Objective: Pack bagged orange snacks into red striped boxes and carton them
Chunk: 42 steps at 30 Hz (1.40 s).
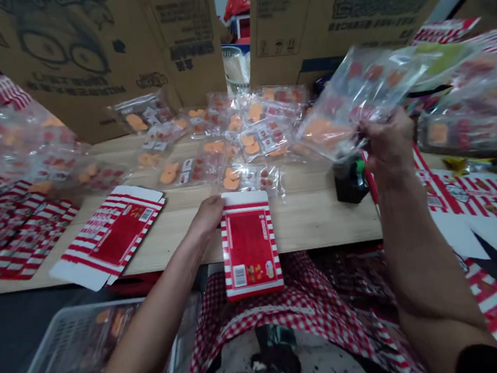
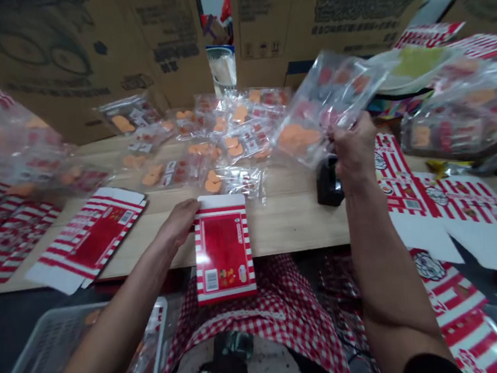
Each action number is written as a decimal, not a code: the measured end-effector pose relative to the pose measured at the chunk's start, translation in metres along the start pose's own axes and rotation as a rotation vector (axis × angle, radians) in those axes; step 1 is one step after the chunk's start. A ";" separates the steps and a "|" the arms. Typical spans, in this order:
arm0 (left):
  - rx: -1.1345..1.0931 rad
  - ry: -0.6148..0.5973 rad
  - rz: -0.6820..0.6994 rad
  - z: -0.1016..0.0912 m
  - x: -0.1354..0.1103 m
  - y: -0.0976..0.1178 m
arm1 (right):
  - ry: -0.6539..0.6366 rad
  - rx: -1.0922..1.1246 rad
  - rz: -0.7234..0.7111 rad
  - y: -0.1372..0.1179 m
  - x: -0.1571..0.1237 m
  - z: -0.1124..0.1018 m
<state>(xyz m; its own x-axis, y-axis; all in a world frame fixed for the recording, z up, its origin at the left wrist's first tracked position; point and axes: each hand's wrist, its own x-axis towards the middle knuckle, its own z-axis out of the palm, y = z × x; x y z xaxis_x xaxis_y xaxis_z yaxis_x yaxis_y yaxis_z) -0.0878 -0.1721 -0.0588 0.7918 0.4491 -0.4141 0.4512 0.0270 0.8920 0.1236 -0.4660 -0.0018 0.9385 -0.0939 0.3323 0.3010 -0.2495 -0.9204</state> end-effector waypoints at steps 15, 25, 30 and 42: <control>-0.230 -0.161 0.046 -0.014 -0.068 -0.007 | -0.768 0.399 0.220 -0.008 -0.104 0.062; -0.270 -0.248 0.039 -0.013 -0.067 -0.008 | -0.860 0.421 0.088 -0.009 -0.113 0.064; -0.310 -0.188 0.070 -0.009 -0.070 -0.019 | -0.913 0.349 0.201 0.003 -0.110 0.048; -0.151 -0.118 0.419 0.006 -0.073 -0.026 | -1.307 0.097 0.291 -0.036 -0.065 0.035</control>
<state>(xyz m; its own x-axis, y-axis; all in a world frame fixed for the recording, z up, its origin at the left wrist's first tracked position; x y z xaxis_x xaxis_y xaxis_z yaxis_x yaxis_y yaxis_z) -0.1552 -0.2109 -0.0528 0.9384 0.3447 -0.0216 0.0235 -0.0013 0.9997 0.0573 -0.4170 0.0026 0.4260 0.8651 -0.2649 0.0242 -0.3036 -0.9525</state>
